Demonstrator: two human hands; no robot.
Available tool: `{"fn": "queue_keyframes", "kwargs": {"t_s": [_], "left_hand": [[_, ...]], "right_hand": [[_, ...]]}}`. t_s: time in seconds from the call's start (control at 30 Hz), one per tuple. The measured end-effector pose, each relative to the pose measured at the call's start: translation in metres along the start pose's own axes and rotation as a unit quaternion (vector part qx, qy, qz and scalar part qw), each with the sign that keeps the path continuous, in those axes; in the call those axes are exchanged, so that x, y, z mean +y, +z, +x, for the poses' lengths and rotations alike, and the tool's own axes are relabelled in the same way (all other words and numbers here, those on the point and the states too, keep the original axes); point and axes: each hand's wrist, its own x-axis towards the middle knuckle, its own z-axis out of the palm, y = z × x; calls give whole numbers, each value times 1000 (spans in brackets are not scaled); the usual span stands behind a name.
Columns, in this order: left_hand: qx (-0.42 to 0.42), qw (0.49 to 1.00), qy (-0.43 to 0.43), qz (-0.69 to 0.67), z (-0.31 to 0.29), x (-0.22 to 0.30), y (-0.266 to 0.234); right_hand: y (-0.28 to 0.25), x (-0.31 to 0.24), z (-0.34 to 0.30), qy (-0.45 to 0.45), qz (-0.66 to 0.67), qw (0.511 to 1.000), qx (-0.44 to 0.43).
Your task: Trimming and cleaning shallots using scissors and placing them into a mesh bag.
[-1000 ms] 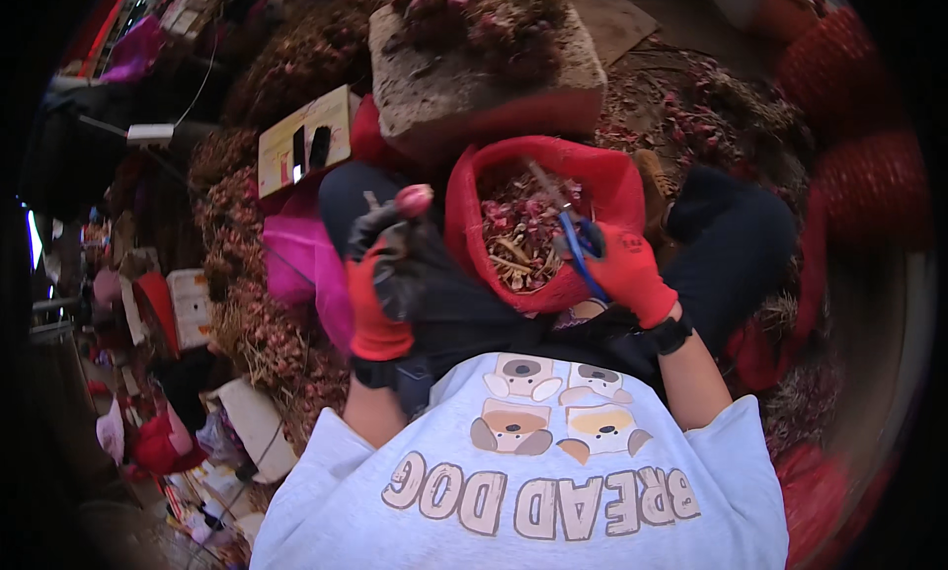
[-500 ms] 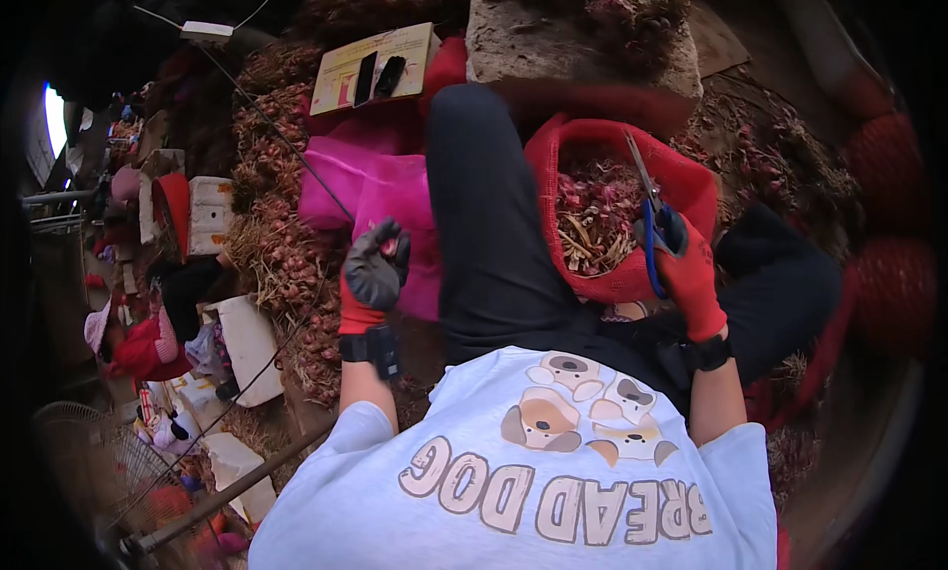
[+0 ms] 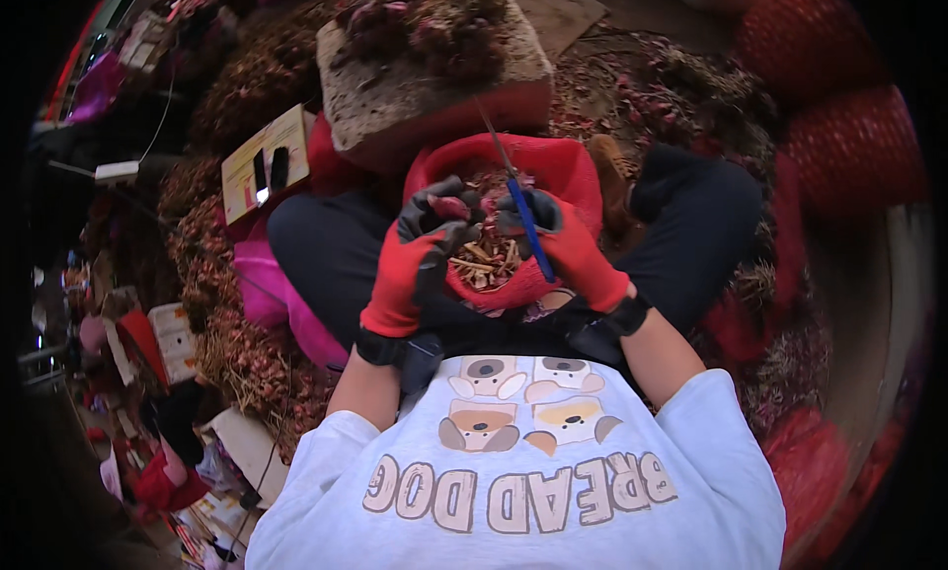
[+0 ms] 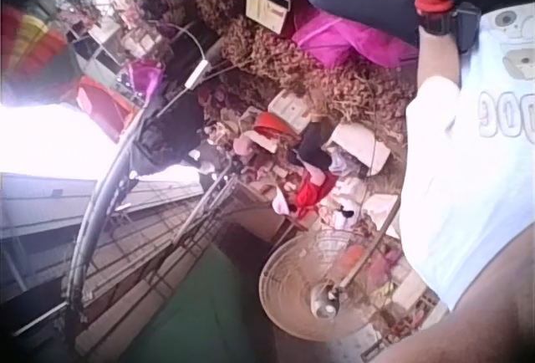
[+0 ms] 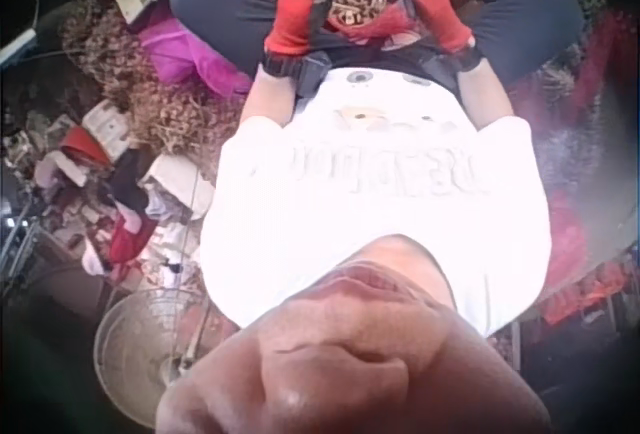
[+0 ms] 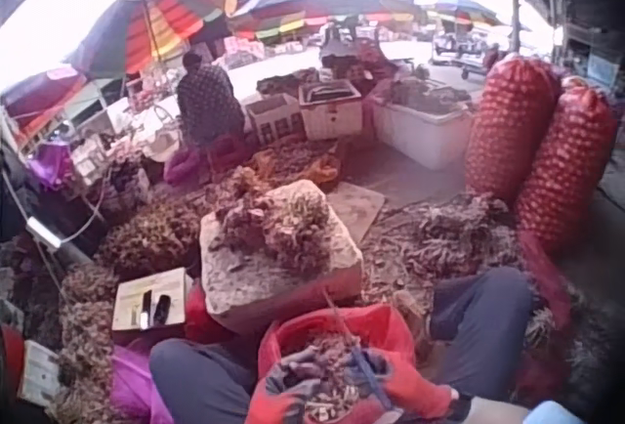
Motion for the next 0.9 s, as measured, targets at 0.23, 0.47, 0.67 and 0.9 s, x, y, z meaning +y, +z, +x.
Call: {"fn": "queue_keyframes", "kwargs": {"t_s": [0.23,0.47,0.67,0.9], "left_hand": [[71,995,-45,62,14,-47,5],[-44,974,-127,182,12,-27,3],[117,836,55,533,17,-35,-30],[75,654,-110,744,86,-56,-45]], "right_hand": [[-14,16,4,37,51,997,41],[-29,38,9,78,125,988,55],[-26,11,7,44,104,980,161],[-32,23,5,-18,147,977,152]]}}
